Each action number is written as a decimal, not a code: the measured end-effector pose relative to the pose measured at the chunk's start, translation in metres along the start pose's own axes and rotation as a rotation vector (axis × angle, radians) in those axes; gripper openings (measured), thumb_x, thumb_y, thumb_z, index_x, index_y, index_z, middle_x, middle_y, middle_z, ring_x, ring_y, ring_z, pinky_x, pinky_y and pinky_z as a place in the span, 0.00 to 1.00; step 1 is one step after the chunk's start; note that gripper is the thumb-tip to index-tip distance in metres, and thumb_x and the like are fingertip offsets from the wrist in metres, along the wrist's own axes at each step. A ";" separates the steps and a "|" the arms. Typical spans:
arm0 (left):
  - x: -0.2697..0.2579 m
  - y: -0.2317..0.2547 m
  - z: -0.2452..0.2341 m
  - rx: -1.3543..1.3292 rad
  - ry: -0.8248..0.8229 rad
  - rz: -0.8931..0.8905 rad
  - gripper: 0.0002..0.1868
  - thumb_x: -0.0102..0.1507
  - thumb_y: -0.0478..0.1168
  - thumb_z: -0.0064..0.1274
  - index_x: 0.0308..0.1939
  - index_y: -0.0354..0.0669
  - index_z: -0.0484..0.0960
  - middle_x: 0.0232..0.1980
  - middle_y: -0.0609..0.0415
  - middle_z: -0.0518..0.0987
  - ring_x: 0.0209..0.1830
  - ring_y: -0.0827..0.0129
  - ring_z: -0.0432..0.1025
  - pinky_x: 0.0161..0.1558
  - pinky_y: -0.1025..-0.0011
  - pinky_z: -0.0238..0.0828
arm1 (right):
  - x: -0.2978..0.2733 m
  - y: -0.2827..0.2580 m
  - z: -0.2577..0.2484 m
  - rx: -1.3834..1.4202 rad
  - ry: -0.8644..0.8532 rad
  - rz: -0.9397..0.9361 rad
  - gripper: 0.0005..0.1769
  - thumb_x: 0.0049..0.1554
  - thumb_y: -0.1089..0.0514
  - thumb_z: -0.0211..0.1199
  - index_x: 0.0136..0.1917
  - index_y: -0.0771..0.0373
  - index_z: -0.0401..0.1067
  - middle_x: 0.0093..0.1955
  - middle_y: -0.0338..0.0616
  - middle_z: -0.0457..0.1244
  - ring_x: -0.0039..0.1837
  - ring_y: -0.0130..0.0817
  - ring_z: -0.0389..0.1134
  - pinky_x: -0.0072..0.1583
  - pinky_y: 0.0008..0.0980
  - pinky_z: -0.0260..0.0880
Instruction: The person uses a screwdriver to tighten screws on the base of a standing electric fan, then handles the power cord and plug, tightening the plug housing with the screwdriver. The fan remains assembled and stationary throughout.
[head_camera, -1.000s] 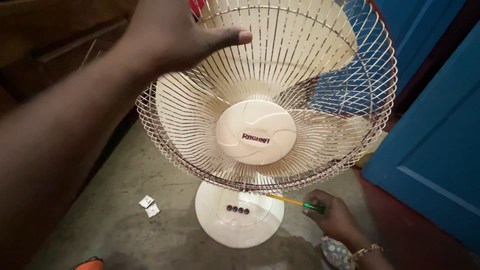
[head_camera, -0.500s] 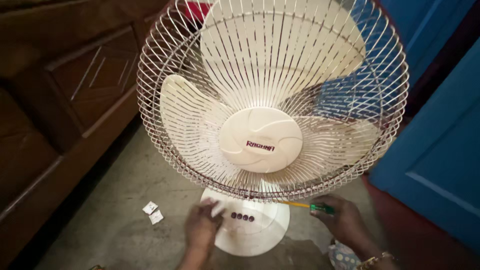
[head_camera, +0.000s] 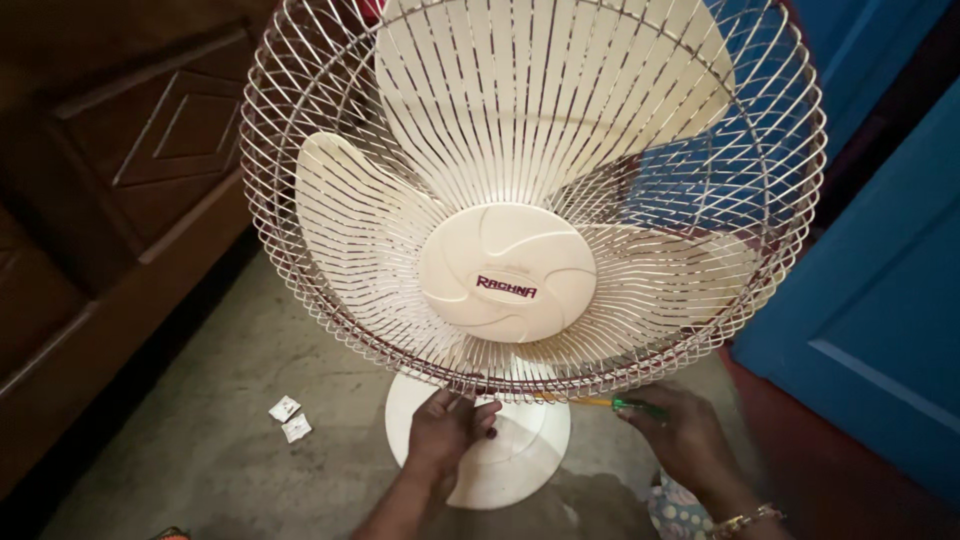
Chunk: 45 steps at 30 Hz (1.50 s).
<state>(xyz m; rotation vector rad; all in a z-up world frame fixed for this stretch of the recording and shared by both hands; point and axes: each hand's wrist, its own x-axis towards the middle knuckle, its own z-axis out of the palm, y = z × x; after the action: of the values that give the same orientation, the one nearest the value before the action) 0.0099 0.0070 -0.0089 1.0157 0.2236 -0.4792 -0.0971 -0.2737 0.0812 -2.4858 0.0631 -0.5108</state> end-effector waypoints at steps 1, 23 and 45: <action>0.000 0.000 -0.002 0.002 -0.030 0.010 0.12 0.71 0.35 0.44 0.56 0.30 0.74 0.55 0.36 0.80 0.53 0.54 0.78 0.49 0.60 0.77 | 0.000 0.001 0.001 -0.022 -0.002 0.044 0.13 0.48 0.56 0.73 0.48 0.58 0.83 0.48 0.47 0.74 0.51 0.43 0.76 0.53 0.38 0.73; -0.019 -0.002 0.021 -0.254 0.043 -0.082 0.16 0.71 0.43 0.41 0.61 0.47 0.74 0.63 0.56 0.79 0.56 0.58 0.78 0.55 0.59 0.76 | 0.013 0.010 0.006 -0.033 -0.235 0.267 0.14 0.53 0.50 0.71 0.49 0.59 0.82 0.40 0.46 0.75 0.39 0.39 0.76 0.46 0.37 0.75; -0.004 0.001 0.002 0.101 -0.010 0.070 0.12 0.70 0.35 0.46 0.53 0.29 0.74 0.49 0.46 0.81 0.47 0.60 0.82 0.43 0.67 0.82 | 0.008 0.010 0.003 0.022 -0.115 0.181 0.15 0.48 0.53 0.73 0.49 0.59 0.83 0.48 0.47 0.74 0.46 0.40 0.77 0.50 0.36 0.75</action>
<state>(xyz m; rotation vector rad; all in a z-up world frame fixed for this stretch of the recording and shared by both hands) 0.0068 0.0067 -0.0057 1.1156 0.1561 -0.4348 -0.0882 -0.2817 0.0756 -2.4526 0.2328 -0.2914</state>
